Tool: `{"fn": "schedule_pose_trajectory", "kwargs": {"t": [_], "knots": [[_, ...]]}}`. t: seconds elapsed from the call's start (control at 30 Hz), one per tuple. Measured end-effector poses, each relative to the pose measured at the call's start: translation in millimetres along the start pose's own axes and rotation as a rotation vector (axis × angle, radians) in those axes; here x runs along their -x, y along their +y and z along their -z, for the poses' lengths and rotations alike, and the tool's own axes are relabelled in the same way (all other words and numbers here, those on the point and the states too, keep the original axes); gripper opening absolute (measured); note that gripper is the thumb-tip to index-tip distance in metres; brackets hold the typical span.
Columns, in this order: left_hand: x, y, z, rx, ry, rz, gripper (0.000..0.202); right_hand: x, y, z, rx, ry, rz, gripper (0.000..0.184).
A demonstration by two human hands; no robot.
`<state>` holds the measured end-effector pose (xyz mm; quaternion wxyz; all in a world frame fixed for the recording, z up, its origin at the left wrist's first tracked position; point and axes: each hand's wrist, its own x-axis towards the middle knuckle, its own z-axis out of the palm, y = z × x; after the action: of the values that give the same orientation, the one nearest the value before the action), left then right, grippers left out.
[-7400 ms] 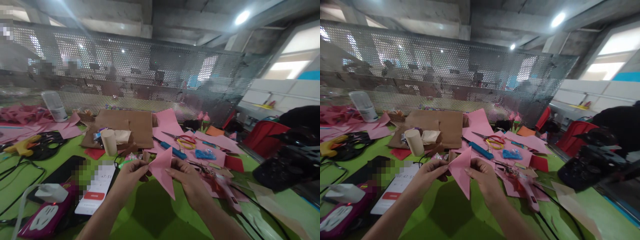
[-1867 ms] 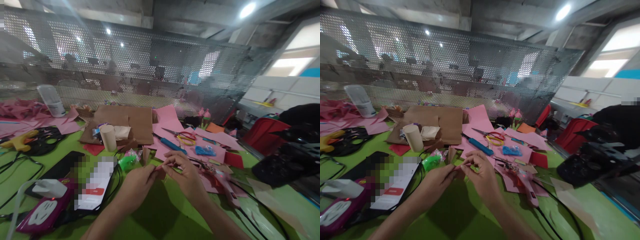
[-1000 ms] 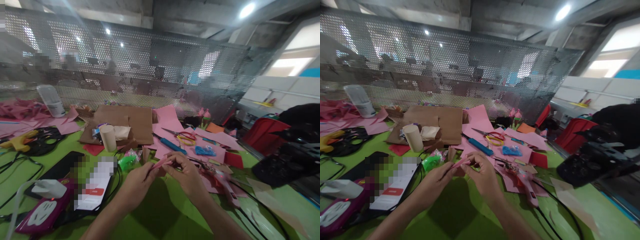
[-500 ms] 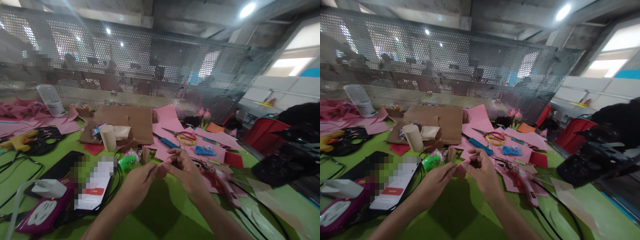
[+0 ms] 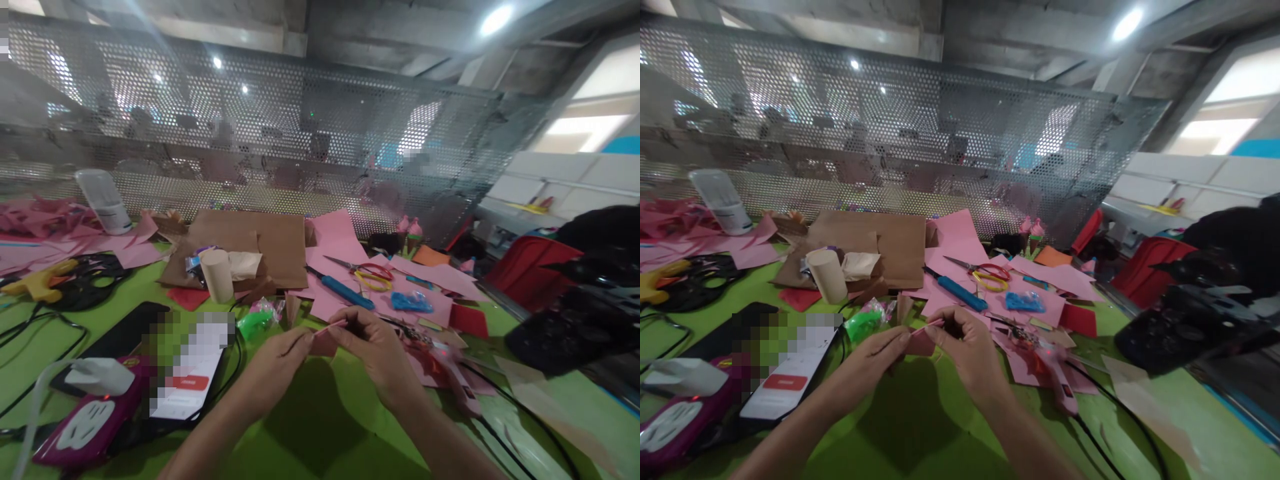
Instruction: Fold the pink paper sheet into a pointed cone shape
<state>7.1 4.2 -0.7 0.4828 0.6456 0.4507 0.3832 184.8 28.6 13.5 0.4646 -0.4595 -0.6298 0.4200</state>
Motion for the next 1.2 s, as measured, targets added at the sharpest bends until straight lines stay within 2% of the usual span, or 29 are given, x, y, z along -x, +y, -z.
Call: {"fn": "schedule_pose_trajectory", "kwargs": {"t": [0.4, 0.6, 0.83, 1.0, 1.2], "knots": [[-2.3, -1.9, 1.7, 0.115, -0.021, 0.06, 0.032, 1.8, 3.0, 0.0, -0.079, -0.043, -0.025, 0.025], [-1.0, 1.2, 0.5, 0.097, -0.04, -0.015, 0.033, -0.4, 1.4, 0.2, 0.043, -0.009, 0.035, 0.017], [-0.5, 1.5, -1.7, 0.018, -0.062, -0.088, 0.036, -0.8, -1.8, -0.2, 0.079, 0.019, 0.021, 0.019], [0.0, -1.2, -3.1, -0.054, -0.032, -0.113, 0.036, -0.8, -2.1, -0.3, 0.092, 0.019, 0.015, 0.02], [1.1, 0.1, -3.1, -0.252, -0.016, -0.134, 0.039, 0.7, -0.4, 0.5, 0.051, -0.005, 0.007, 0.019]]}}
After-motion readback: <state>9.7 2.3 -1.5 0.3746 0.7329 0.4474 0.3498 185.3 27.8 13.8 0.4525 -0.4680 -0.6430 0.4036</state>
